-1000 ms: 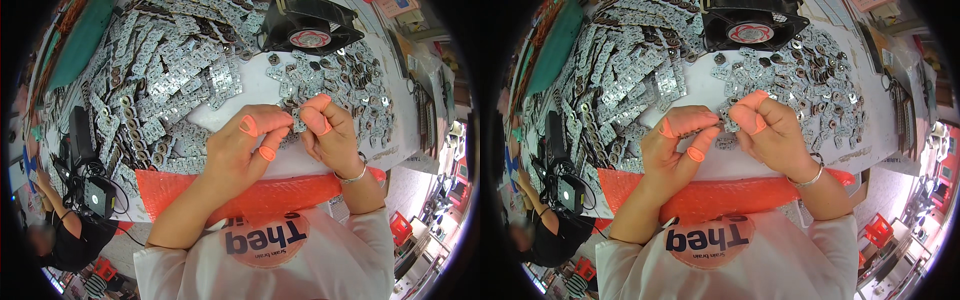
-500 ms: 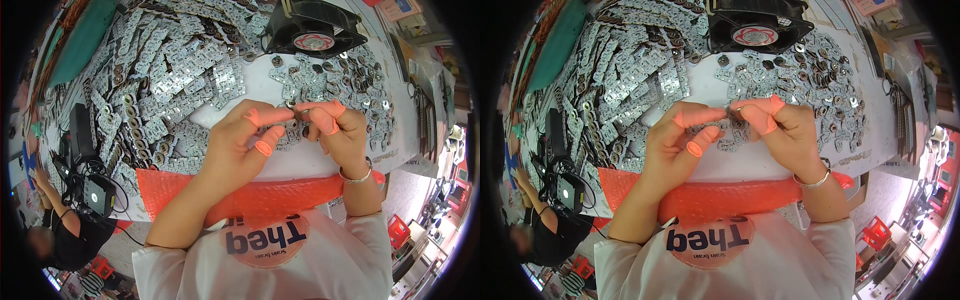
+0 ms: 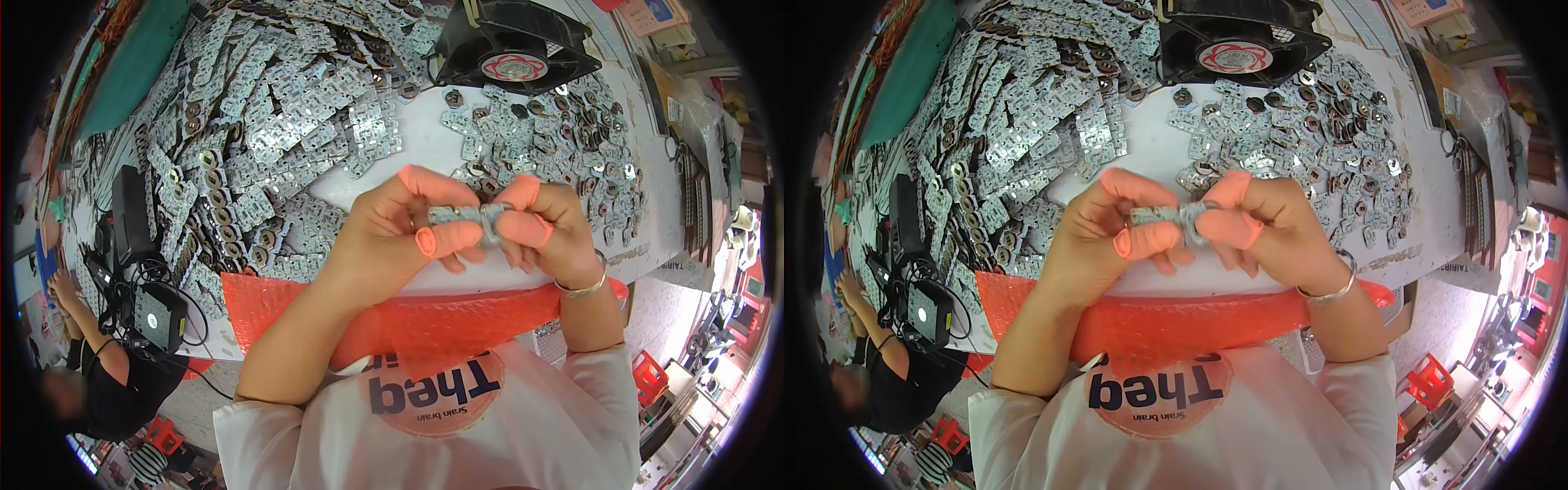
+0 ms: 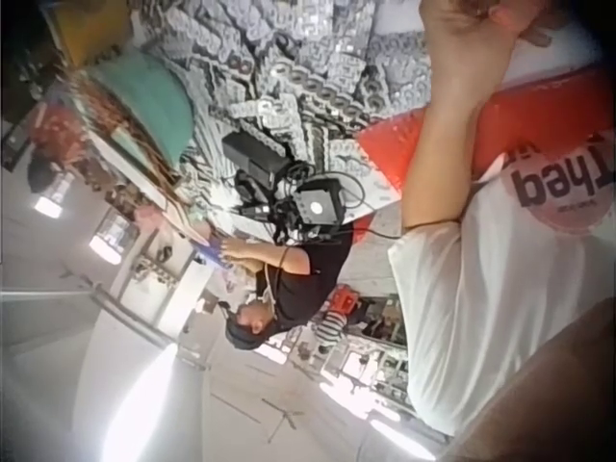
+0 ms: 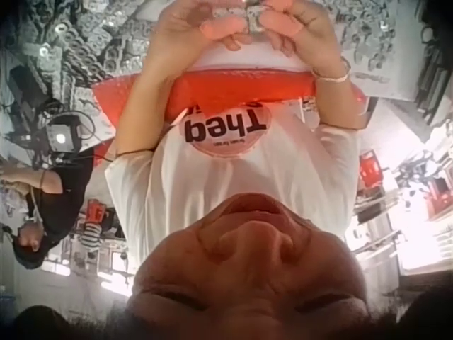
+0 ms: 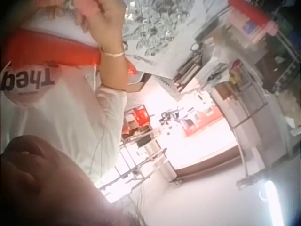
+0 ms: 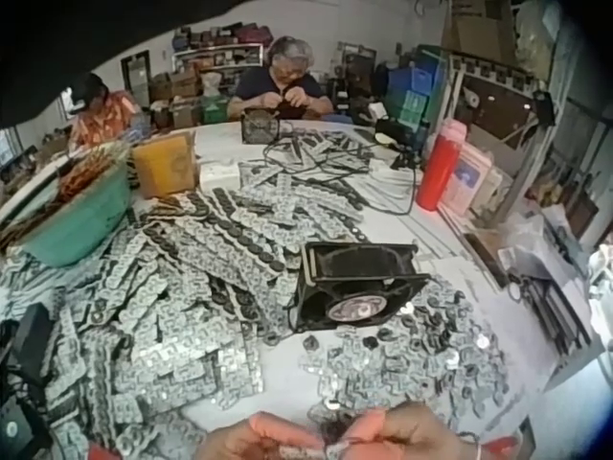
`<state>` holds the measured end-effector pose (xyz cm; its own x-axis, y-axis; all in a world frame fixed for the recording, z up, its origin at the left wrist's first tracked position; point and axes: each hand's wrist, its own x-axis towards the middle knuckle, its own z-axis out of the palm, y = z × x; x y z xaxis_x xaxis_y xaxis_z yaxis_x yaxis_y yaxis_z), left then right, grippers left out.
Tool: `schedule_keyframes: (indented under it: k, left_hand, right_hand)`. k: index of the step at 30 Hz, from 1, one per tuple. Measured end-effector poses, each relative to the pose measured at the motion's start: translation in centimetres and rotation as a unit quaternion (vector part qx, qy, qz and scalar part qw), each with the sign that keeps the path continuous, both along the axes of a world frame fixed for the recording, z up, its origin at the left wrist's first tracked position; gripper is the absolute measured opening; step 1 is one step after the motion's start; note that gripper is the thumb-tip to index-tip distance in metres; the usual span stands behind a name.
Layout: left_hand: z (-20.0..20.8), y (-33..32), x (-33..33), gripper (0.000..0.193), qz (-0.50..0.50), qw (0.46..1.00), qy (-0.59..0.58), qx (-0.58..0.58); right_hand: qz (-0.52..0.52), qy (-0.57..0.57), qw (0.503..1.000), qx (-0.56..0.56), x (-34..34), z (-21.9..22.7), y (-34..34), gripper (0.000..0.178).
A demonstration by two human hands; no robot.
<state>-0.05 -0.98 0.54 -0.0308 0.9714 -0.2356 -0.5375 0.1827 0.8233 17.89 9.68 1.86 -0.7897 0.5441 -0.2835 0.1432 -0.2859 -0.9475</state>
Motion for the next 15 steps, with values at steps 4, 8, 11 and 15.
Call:
schedule_keyframes:
  k: [4, 8, 11, 15]
  left_hand:
    - [-0.4, 0.2, 0.1, 0.022, -0.038, 0.996, -0.067, 0.037]
    - [-1.1, 0.3, 0.6, 0.020, 0.079, 0.969, 0.173, 0.156]
    - [-1.2, 0.4, 0.6, 0.020, 0.098, 0.919, 0.316, 0.212]
    - [-1.1, 0.4, 0.9, 0.021, 0.138, 0.893, 0.374, 0.209]
  right_hand:
    - [0.003, 0.088, 0.980, -0.179, 0.1, -0.4, 0.2, 0.018]
    - [-0.063, 0.057, 0.995, -0.051, -0.7, -0.6, -0.4, 0.017]
    - [-0.064, 0.046, 0.994, 0.075, -0.7, -0.9, -0.7, 0.016]
    - [-0.044, 0.030, 0.996, 0.077, -0.7, -0.9, -0.5, 0.015]
